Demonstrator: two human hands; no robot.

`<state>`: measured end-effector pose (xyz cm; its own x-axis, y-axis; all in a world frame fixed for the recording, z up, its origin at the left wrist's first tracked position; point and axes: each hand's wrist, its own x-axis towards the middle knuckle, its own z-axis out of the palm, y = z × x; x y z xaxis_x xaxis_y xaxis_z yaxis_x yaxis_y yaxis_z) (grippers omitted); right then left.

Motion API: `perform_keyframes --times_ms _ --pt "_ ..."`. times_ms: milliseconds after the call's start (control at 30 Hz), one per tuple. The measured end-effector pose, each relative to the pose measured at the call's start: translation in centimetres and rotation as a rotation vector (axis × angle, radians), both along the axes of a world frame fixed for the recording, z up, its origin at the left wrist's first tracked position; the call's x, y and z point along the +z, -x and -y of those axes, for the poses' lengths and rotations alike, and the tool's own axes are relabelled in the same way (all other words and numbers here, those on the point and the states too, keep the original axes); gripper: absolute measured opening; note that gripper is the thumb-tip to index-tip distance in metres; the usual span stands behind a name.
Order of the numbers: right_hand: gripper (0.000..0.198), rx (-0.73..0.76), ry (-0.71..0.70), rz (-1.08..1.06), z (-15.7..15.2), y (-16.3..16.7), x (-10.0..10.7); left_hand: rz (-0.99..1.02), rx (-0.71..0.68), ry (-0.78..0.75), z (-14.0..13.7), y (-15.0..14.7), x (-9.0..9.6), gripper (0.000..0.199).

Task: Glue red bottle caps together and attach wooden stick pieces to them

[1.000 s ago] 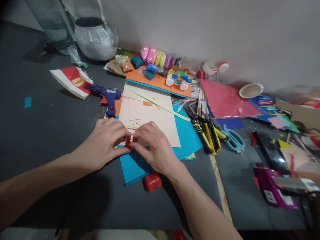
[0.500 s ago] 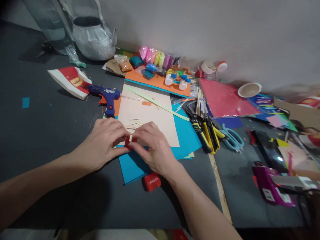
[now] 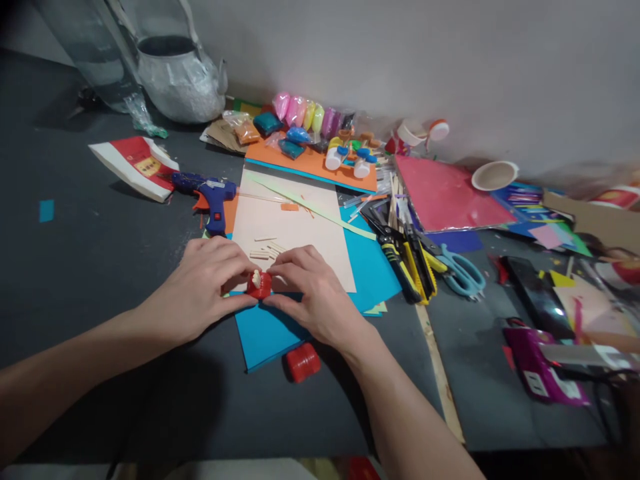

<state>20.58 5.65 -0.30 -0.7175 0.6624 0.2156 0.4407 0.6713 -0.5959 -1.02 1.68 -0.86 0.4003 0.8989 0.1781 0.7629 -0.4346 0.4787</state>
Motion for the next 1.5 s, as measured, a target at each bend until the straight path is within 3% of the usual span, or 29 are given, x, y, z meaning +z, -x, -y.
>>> perform_keyframes --times_ms 633,1500 --pt "0.016 0.006 0.006 0.046 0.28 0.39 0.03 0.026 -0.005 0.030 -0.04 -0.06 0.11 0.025" --pt "0.020 0.011 -0.023 0.030 0.46 0.51 -0.10 0.008 -0.018 0.040 -0.15 0.02 0.04 0.023"
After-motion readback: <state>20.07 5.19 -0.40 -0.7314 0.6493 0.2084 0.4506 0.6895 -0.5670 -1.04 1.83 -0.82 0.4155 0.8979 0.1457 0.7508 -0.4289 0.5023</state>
